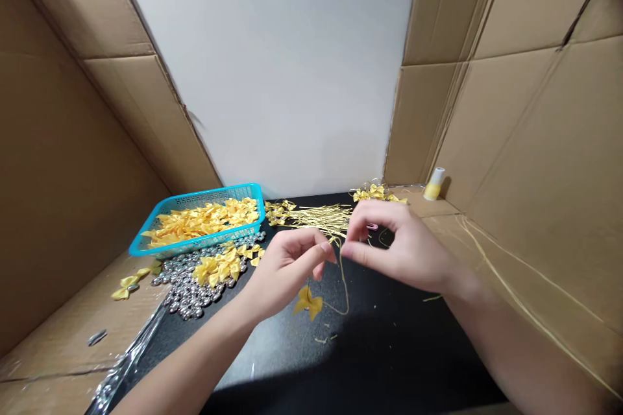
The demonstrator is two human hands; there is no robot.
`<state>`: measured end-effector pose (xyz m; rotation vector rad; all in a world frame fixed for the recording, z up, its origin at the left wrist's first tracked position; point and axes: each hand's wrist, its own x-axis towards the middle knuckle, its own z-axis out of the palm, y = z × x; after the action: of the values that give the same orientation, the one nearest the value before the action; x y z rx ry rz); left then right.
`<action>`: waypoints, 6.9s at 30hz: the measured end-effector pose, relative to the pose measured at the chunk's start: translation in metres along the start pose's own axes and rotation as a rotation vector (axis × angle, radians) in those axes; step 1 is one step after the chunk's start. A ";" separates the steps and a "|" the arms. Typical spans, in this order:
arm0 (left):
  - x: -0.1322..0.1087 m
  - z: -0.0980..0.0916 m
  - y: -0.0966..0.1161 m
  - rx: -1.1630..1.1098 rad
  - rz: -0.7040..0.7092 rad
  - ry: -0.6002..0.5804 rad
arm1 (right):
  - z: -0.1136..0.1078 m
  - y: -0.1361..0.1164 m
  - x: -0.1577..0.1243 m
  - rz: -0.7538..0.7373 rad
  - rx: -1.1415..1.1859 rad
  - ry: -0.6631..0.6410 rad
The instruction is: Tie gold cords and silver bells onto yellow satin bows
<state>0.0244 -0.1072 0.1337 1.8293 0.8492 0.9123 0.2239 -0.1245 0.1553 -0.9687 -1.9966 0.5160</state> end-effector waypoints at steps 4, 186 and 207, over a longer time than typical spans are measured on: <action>-0.004 0.002 0.002 0.065 0.064 0.053 | 0.016 -0.009 -0.004 0.108 -0.007 -0.058; -0.004 -0.010 0.007 -0.208 0.222 0.063 | 0.025 0.012 0.002 -0.057 0.359 0.097; -0.003 -0.007 0.006 -0.119 0.126 0.125 | 0.029 -0.007 -0.008 -0.117 -0.121 0.215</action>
<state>0.0182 -0.1090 0.1408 1.7521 0.7451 1.1428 0.2001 -0.1348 0.1394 -0.9325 -1.8921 0.2187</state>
